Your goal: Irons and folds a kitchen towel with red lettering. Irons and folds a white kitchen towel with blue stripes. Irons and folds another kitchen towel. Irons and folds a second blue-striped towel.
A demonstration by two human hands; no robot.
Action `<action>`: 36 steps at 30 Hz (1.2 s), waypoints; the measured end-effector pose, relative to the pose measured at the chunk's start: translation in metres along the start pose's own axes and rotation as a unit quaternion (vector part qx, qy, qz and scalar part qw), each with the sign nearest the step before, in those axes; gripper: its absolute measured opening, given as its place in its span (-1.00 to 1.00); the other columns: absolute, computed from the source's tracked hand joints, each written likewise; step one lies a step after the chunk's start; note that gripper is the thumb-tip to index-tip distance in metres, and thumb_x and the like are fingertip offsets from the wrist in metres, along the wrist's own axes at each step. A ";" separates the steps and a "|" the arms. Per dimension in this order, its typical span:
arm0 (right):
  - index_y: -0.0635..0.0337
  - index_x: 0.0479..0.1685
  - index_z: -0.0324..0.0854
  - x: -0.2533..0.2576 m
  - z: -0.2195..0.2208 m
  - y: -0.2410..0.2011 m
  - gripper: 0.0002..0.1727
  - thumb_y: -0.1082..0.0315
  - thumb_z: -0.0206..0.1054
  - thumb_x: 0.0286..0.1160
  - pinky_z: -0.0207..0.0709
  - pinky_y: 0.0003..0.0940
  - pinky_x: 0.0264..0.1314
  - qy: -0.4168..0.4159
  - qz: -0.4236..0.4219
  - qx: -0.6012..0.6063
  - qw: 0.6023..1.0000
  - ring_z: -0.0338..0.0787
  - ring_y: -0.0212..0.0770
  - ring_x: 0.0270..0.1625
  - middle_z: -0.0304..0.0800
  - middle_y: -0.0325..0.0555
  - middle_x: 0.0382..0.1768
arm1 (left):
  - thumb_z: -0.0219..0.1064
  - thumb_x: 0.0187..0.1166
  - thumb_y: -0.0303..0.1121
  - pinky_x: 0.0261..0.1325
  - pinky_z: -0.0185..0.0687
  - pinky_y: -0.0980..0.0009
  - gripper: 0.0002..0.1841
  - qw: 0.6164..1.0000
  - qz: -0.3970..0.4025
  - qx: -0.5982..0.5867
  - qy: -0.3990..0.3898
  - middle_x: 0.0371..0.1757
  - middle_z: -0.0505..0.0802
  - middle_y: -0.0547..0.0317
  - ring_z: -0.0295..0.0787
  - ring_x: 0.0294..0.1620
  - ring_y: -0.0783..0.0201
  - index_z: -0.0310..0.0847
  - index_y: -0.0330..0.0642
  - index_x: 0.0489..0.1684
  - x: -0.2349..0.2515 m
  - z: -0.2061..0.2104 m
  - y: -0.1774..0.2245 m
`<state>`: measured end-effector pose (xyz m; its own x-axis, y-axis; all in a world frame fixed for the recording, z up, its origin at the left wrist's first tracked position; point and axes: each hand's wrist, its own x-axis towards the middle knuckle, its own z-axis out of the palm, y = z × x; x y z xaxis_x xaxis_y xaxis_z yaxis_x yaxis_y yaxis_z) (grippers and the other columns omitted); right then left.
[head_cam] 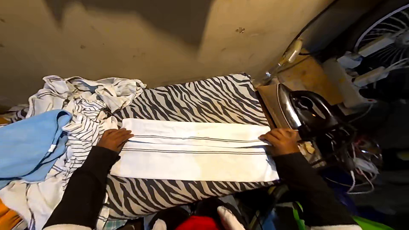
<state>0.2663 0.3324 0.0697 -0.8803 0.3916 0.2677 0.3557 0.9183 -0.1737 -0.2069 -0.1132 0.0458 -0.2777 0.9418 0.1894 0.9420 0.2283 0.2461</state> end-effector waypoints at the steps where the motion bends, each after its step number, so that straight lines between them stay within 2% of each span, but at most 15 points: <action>1: 0.25 -0.13 0.87 -0.007 0.004 0.001 -0.72 0.63 0.52 0.12 0.26 0.67 0.34 0.010 0.008 0.002 1.000 0.78 0.54 0.12 0.88 0.35 -0.10 | 0.24 0.56 -0.55 0.44 0.41 -0.37 -0.72 1.000 0.001 -0.006 0.003 0.22 0.88 -0.23 0.75 0.36 -0.33 0.87 -0.28 0.06 -0.001 0.003 -0.001; 4: 0.20 -0.17 0.90 -0.016 0.008 0.002 -0.81 0.56 0.46 0.29 0.31 0.60 0.31 0.042 0.020 -0.011 0.999 0.81 0.48 0.09 0.90 0.29 -0.11 | 0.23 0.57 -0.55 0.46 0.42 -0.36 -0.73 0.999 -0.009 -0.026 0.027 0.20 0.87 -0.28 0.75 0.35 -0.36 0.86 -0.35 0.02 -0.004 0.001 0.004; 8: 0.14 -0.16 0.93 -0.014 0.007 0.004 -0.81 0.50 0.41 0.41 0.36 0.55 0.27 0.059 0.036 -0.021 0.997 0.80 0.48 0.08 0.91 0.26 -0.11 | 0.18 0.59 -0.48 0.42 0.48 -0.35 -0.70 0.998 -0.003 -0.026 0.057 0.18 0.88 -0.27 0.76 0.33 -0.39 0.87 -0.32 0.01 -0.014 0.004 -0.001; 16: 0.10 -0.14 0.93 -0.022 0.001 0.003 -0.75 0.55 0.38 0.35 0.37 0.51 0.22 0.074 0.031 -0.021 0.997 0.79 0.47 0.05 0.91 0.23 -0.12 | 0.11 0.63 -0.39 0.38 0.52 -0.29 -0.65 0.995 0.002 -0.029 0.091 0.17 0.89 -0.21 0.79 0.30 -0.33 0.89 -0.24 0.01 -0.035 0.012 0.003; 18: 0.09 -0.13 0.94 -0.027 0.000 -0.001 -0.73 0.60 0.40 0.34 0.36 0.53 0.26 0.033 0.047 -0.019 0.998 0.78 0.47 0.12 0.92 0.21 -0.08 | 0.12 0.65 -0.37 0.42 0.46 -0.36 -0.65 0.998 -0.008 -0.025 0.064 0.20 0.89 -0.20 0.77 0.33 -0.33 0.89 -0.21 0.03 -0.039 0.012 0.007; 21: 0.11 0.06 0.90 -0.023 -0.019 -0.022 -0.59 0.72 0.35 0.35 0.20 0.65 0.43 -0.107 0.137 -0.001 0.985 0.64 0.52 0.40 0.84 0.24 0.21 | 0.10 0.60 -0.28 0.49 0.18 -0.55 -0.60 0.998 -0.056 -0.007 -0.019 0.32 0.84 -0.15 0.70 0.43 -0.34 0.87 -0.17 0.12 -0.028 -0.011 0.038; 23: 0.23 0.15 0.84 -0.013 -0.033 -0.044 -0.57 0.73 0.31 0.33 0.30 0.62 0.40 -0.085 0.139 0.010 0.987 0.61 0.57 0.42 0.75 0.38 0.30 | 0.09 0.60 -0.19 0.53 0.11 -0.56 -0.55 0.997 -0.062 -0.001 -0.042 0.37 0.81 -0.15 0.64 0.49 -0.33 0.83 -0.18 0.21 -0.009 -0.022 0.067; 24: 0.31 0.19 0.80 -0.006 -0.032 -0.057 -0.58 0.69 0.28 0.35 0.38 0.56 0.40 -0.045 0.116 0.024 0.992 0.63 0.57 0.42 0.73 0.43 0.30 | 0.07 0.64 -0.16 0.56 0.14 -0.51 -0.53 0.998 -0.049 -0.007 -0.028 0.38 0.80 -0.18 0.63 0.51 -0.32 0.80 -0.22 0.24 0.003 -0.018 0.082; 25: 0.35 0.23 0.77 0.001 -0.023 -0.071 -0.61 0.58 0.21 0.46 0.44 0.47 0.45 -0.002 0.088 0.041 0.995 0.65 0.53 0.43 0.74 0.42 0.31 | 0.05 0.69 -0.15 0.60 0.16 -0.45 -0.52 0.999 -0.034 -0.023 -0.003 0.38 0.79 -0.20 0.60 0.54 -0.31 0.78 -0.26 0.26 0.016 -0.007 0.097; 27: 0.33 0.36 0.71 0.015 0.016 -0.096 -0.51 0.20 0.03 0.77 0.39 0.43 0.58 0.048 0.041 0.063 0.996 0.63 0.44 0.53 0.74 0.31 0.39 | 0.02 0.74 -0.15 0.67 0.14 -0.40 -0.51 0.998 -0.013 -0.050 0.026 0.50 0.72 -0.17 0.48 0.66 -0.26 0.72 -0.24 0.38 0.043 0.024 0.123; 28: 0.27 0.47 0.65 0.016 0.039 -0.100 -0.38 -0.01 -0.03 0.79 0.23 0.54 0.63 0.038 0.037 0.053 0.997 0.53 0.42 0.63 0.68 0.25 0.50 | 0.01 0.74 -0.08 0.71 0.04 -0.41 -0.47 0.999 -0.023 -0.044 0.013 0.61 0.63 -0.10 0.36 0.75 -0.21 0.63 -0.15 0.51 0.050 0.038 0.129; 30: 0.26 0.77 0.34 0.003 0.067 -0.086 -0.11 -0.30 -0.02 0.70 -0.25 0.65 0.76 -0.045 0.111 0.015 0.993 0.12 0.40 0.86 0.28 0.30 0.77 | 0.05 0.72 0.12 0.72 -0.19 -0.53 -0.34 0.993 -0.114 0.014 -0.016 0.81 0.39 -0.01 0.09 0.87 -0.19 0.38 0.01 0.76 0.041 0.063 0.109; 32: 0.33 0.82 0.20 -0.005 0.058 -0.059 -0.01 -0.32 0.14 0.62 -0.44 0.65 0.79 -0.073 0.191 -0.011 0.979 -0.10 0.46 0.91 0.05 0.44 0.83 | -0.02 0.75 0.14 0.74 -0.23 -0.50 -0.26 0.973 -0.226 0.049 0.000 0.87 0.22 -0.13 -0.04 0.89 -0.27 0.19 -0.10 0.85 0.018 0.068 0.063; 35: 0.29 0.71 0.40 -0.002 0.005 -0.013 -0.19 -0.18 0.14 0.68 -0.19 0.71 0.71 0.016 0.179 -0.064 0.982 0.09 0.59 0.82 0.24 0.48 0.75 | 0.05 0.82 -0.21 0.83 -0.06 -0.21 -0.37 0.950 -0.300 -0.086 0.004 0.90 0.07 -0.23 -0.05 0.90 -0.22 0.12 -0.34 0.82 -0.005 0.025 0.040; 36: 0.31 0.71 0.40 0.004 -0.017 0.003 -0.23 -0.12 0.12 0.72 -0.17 0.72 0.69 0.045 0.175 -0.085 0.980 0.09 0.64 0.80 0.24 0.52 0.73 | 0.09 0.80 -0.30 0.83 0.03 -0.12 -0.41 0.944 -0.299 -0.139 0.030 0.88 0.12 -0.26 0.04 0.88 -0.18 0.18 -0.38 0.78 -0.011 0.013 0.038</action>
<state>0.2690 0.3380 0.0862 -0.6658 0.6813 0.3041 0.6851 0.7197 -0.1124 -0.1653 -0.1112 0.0413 -0.7626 0.6468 -0.0106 0.5297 0.6338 0.5637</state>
